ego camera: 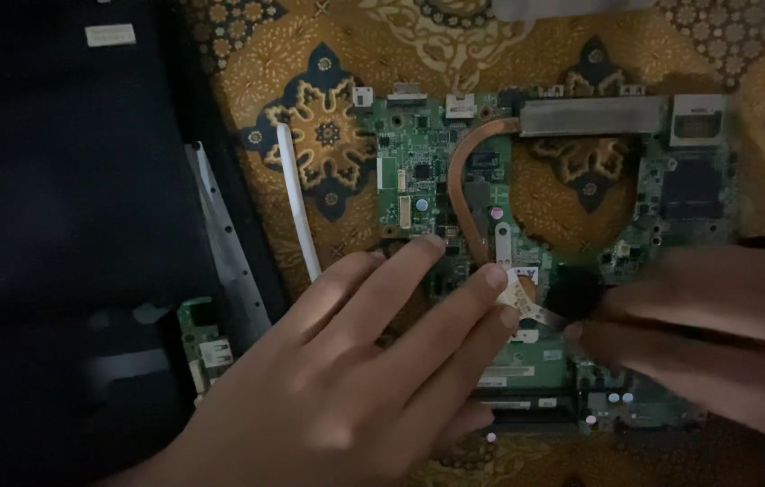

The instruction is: Disassembling a laptop by removing screws, the RAM module, and the motherboard

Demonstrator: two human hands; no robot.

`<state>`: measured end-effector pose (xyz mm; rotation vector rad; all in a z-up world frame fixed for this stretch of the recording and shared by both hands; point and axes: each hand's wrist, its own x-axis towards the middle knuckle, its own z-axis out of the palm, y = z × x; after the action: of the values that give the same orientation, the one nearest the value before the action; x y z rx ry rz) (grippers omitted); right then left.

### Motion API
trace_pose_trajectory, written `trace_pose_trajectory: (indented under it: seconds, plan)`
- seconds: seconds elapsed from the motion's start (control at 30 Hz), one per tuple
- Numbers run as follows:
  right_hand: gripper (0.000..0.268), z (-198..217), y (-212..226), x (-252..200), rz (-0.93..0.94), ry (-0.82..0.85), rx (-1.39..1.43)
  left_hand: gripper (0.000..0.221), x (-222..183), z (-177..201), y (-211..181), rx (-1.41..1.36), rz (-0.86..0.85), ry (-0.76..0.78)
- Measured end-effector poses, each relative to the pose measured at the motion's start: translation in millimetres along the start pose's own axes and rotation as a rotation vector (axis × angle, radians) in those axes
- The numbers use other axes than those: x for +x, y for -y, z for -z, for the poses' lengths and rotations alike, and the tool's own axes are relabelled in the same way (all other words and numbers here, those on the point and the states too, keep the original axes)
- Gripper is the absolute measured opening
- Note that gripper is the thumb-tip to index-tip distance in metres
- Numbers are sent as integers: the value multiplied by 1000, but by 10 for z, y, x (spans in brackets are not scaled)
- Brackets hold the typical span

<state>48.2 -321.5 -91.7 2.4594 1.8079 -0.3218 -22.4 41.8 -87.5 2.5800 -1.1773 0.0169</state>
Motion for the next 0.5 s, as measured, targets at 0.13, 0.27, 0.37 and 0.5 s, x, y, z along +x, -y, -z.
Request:
trace_pose_trajectory:
  seconds: [0.13,0.27,0.37,0.5]
  plan:
    - [94,-22,-26,75,21,34,159,67,7,7,3,-27,8,-4]
    - [99,-160,-46,-36,46,24,41,67,21,27,9,-63,11,-1]
    - [108,-228,-65,-105,70,-8,-73,66,31,44,14,-76,9,-12]
    - [72,-341,82,-268,-277,174,663,70,42,49,12,-33,-2,-6]
